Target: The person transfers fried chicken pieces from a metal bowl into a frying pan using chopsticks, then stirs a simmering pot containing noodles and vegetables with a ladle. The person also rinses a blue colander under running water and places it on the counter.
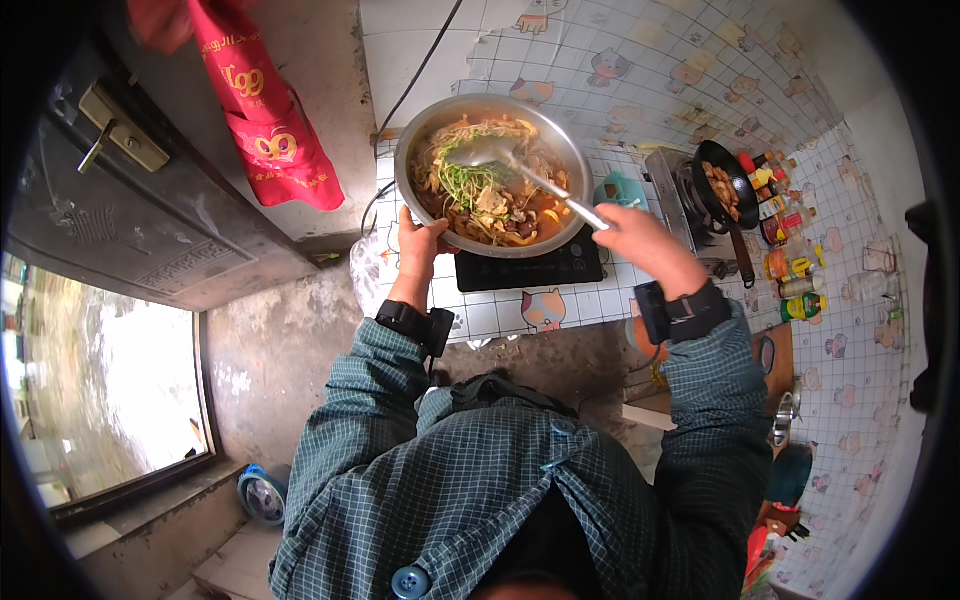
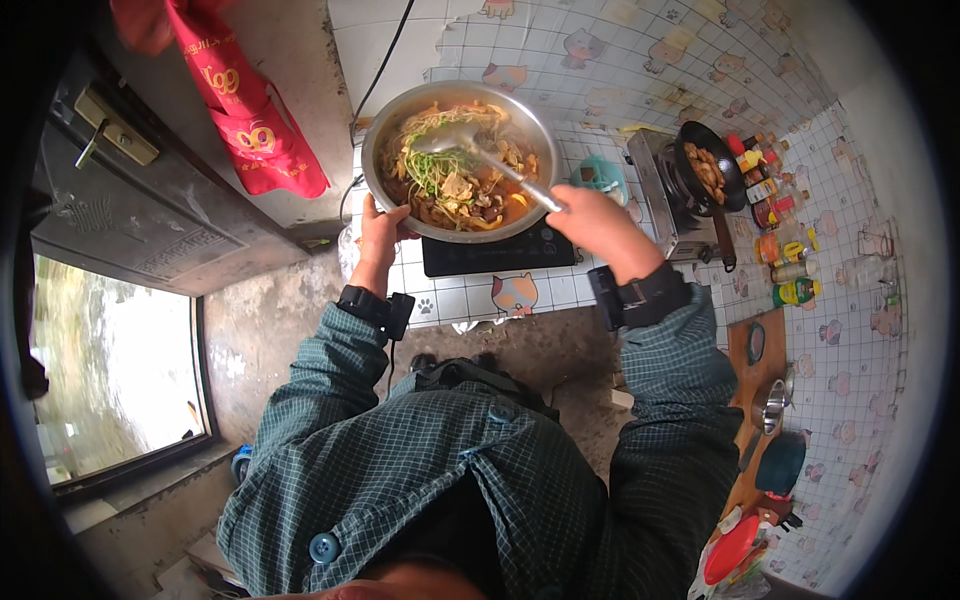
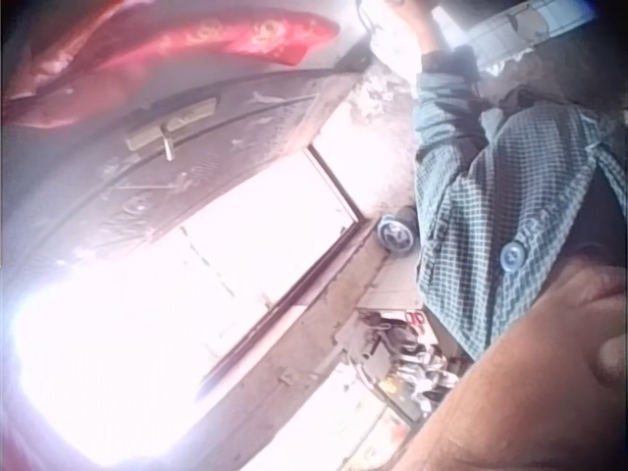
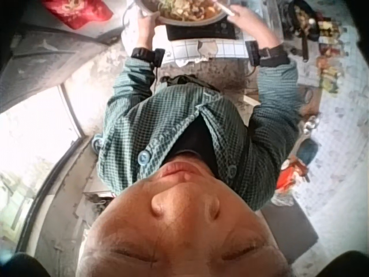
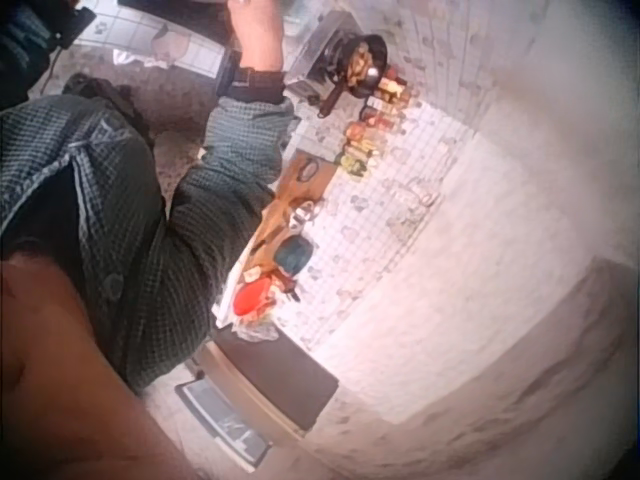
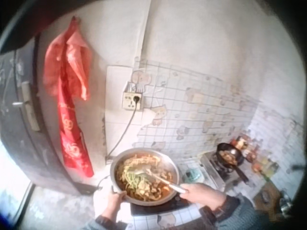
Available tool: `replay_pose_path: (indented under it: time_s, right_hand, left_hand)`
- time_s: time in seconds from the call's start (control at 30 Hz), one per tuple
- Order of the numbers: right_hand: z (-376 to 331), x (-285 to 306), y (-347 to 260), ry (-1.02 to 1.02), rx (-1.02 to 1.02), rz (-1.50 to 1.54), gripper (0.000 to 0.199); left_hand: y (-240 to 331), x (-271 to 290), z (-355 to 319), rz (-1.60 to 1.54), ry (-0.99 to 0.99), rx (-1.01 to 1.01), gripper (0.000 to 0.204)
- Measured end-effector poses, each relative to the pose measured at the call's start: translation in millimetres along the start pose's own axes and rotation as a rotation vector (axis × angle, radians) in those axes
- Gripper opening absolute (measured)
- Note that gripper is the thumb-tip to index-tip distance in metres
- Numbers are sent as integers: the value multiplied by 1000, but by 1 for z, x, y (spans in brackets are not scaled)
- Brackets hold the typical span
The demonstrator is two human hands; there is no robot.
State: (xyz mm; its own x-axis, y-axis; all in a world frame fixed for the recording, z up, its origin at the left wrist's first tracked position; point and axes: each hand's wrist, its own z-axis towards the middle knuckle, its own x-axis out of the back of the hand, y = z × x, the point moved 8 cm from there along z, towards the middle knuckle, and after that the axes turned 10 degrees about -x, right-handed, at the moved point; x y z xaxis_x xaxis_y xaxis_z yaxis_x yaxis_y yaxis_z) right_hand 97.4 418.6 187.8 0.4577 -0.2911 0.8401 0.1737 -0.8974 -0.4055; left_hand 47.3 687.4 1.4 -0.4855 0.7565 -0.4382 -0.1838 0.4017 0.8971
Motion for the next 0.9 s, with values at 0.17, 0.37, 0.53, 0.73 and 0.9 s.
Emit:
replay_pose_path:
  time_s: [0.17,0.37,0.53,0.73,0.9]
  right_hand:
    - [-22,-38,25,-103,-108,56,20]
    - [-24,-68,57,-126,-170,197,23]
    - [-21,-61,52,-34,-119,234,26]
    - [-54,-48,69,64,-84,225,28]
    - [-52,-64,81,-41,-142,244,27]
  left_hand:
    - [-6,9,2,-38,-21,-15,57]
    - [-3,0,-4,-65,13,-4,57]
    - [-3,0,-9,-61,87,-7,57]
    - [-4,3,-12,-64,133,-5,57]
    - [-10,-4,-11,-44,72,19,49]
